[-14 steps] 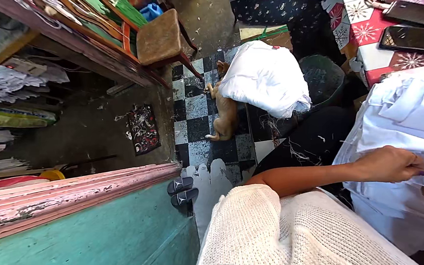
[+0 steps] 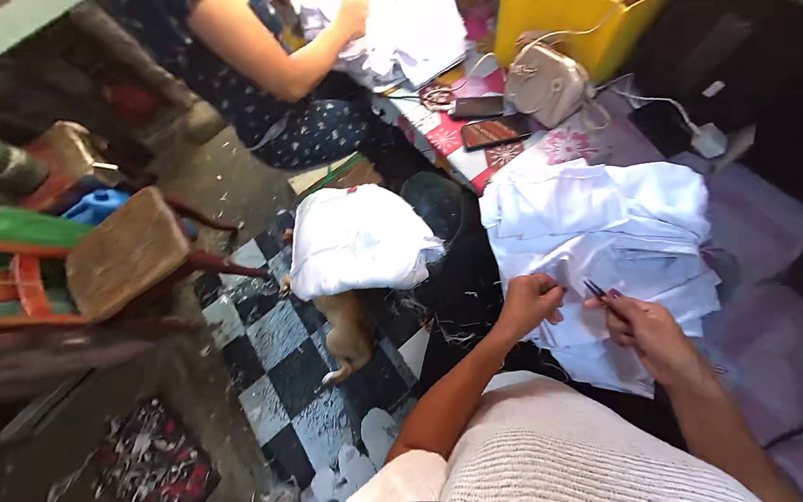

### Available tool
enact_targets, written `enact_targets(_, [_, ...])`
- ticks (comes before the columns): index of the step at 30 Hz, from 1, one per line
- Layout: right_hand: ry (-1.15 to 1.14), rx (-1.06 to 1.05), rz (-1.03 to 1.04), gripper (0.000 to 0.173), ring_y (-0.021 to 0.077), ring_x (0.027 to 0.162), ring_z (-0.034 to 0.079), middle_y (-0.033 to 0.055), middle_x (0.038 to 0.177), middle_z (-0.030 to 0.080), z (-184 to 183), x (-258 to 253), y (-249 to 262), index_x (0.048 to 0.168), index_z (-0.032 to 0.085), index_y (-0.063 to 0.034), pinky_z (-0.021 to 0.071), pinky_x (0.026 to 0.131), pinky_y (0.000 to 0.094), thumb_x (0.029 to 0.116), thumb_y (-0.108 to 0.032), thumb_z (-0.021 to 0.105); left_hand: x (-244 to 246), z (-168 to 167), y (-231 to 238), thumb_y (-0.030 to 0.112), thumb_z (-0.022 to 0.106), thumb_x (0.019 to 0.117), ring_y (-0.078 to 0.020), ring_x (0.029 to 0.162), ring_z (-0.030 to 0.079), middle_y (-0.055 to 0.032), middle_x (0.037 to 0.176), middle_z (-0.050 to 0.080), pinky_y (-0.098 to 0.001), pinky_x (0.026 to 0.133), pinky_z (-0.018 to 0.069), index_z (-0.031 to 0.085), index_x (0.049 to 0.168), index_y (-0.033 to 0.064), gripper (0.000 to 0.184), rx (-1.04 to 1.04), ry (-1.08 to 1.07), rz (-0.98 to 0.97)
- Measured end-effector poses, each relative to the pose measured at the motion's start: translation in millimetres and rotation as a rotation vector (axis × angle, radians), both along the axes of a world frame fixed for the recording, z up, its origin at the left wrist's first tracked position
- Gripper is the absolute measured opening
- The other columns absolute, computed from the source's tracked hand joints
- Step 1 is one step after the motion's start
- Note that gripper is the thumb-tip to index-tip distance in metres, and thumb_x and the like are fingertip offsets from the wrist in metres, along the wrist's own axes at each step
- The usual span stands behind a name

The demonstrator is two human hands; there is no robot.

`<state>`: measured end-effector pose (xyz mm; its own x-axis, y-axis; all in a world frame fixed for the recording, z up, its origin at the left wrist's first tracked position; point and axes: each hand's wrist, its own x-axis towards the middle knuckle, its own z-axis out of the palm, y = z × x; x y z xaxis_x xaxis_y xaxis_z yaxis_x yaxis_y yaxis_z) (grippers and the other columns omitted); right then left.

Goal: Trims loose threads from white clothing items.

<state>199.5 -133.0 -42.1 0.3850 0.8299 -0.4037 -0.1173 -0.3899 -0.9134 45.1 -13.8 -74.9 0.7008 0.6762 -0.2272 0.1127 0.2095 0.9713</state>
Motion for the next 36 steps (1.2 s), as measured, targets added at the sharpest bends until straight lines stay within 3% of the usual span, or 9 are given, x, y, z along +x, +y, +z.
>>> enact_targets(16, [-0.015,-0.006,-0.096,0.031,-0.0023,0.042,0.034,-0.0117,0.053,0.042,-27.3,-14.2,8.9,0.095,0.074,-0.0038,0.0288,0.042,0.0155,0.1082,-0.018,0.049,-2.6,-5.3,-8.0,0.0,0.06,0.099,-0.0071,0.05,0.064,-0.005,0.066,0.067,-0.0229,0.052,0.0574,0.066,0.095,-0.0098,0.013,-0.045,-0.045,0.016])
enact_targets(19, [-0.056,0.008,-0.046,0.034,-0.003,0.043,0.034,-0.0129,0.053,0.043,-21.4,-7.2,-0.4,0.097,0.074,-0.0046,0.0302,0.043,0.0152,0.1089,-0.019,0.045,-21.6,0.1,-7.5,0.007,0.06,0.1001,-0.0176,0.061,0.067,-0.014,0.074,0.069,-0.0343,0.065,0.059,0.07,0.096,-0.011,0.021,0.228,0.187,-0.324])
enact_targets(22, [-0.342,0.141,-0.015,0.033,-0.0055,0.051,0.04,-0.0131,0.063,0.049,-16.5,-3.8,-8.1,0.103,0.071,-0.0051,0.0349,0.049,0.0136,0.1077,-0.022,0.043,-31.9,22.5,-19.5,0.019,0.062,0.1002,-0.0414,0.097,0.069,-0.0248,0.096,0.072,-0.0617,0.086,0.0511,0.073,0.096,-0.0063,0.028,0.464,0.5,-0.548])
enact_targets(24, [-0.707,0.204,0.002,0.031,0.0038,0.063,0.054,0.0029,0.079,0.066,-15.5,-7.1,-1.8,0.109,0.071,0.0023,0.0469,0.06,0.0228,0.0995,-0.025,0.062,-25.3,21.4,-37.1,0.021,0.065,0.0987,-0.0401,0.106,0.068,-0.0225,0.105,0.071,-0.0562,0.088,0.0536,0.075,0.096,-0.0045,0.028,0.723,0.488,-0.318])
enact_targets(27, [-1.151,0.187,-0.007,0.047,0.0391,0.07,0.07,0.0237,0.088,0.073,-28.7,-17.8,24.7,0.113,0.069,0.008,0.0534,0.06,0.0576,0.0877,-0.031,0.077,0.0,-17.4,-44.5,0.025,0.078,0.0844,-0.0366,0.115,0.068,-0.0179,0.122,0.072,-0.0533,0.094,0.0526,0.079,0.095,0.0058,0.022,1.28,0.4,0.131])
enact_targets(30, [-1.318,0.208,-0.13,0.027,0.0408,0.063,0.068,0.0232,0.079,0.071,-36.3,-7.2,41.1,0.106,0.07,0.0083,0.0509,0.054,0.0568,0.0895,-0.013,0.065,-3.3,-38.3,-29.6,0.028,0.084,0.0784,-0.0421,0.136,0.052,-0.0181,0.146,0.058,-0.0655,0.109,0.0373,0.078,0.105,0.0126,0.031,1.392,0.521,0.253])
enact_targets(32, [-1.225,0.187,-0.175,0.028,0.0411,0.062,0.066,0.0256,0.078,0.068,-20.4,3.3,37.5,0.108,0.067,0.0115,0.0499,0.056,0.0566,0.0893,-0.008,0.062,-24.3,-42.1,-19.0,0.01,0.079,0.0802,-0.0446,0.134,0.054,-0.0211,0.14,0.061,-0.0662,0.109,0.0372,0.078,0.096,0.0091,0.016,1.319,0.479,0.303])
enact_targets(33, [-1.144,0.165,-0.171,0.028,0.0391,0.063,0.065,0.026,0.079,0.067,-11.9,7.8,33.4,0.11,0.065,0.0126,0.05,0.058,0.055,0.0893,-0.006,0.062,-38.3,-42.1,-15.3,0.005,0.075,0.0832,-0.0423,0.126,0.06,-0.0204,0.13,0.067,-0.0625,0.105,0.0435,0.078,0.091,0.0056,0.008,1.247,0.446,0.289])
enact_targets(36, [-0.916,0.127,-0.113,0.026,0.0217,0.062,0.056,0.0189,0.078,0.063,-2.3,14.3,24.2,0.11,0.063,0.0109,0.0465,0.059,0.0395,0.0884,-0.003,0.062,-84.3,-20.1,-5.9,0.007,0.069,0.0924,-0.0317,0.087,0.074,-0.0168,0.092,0.075,-0.0497,0.081,0.0597,0.077,0.092,-0.002,0.011,0.892,0.357,0.073])
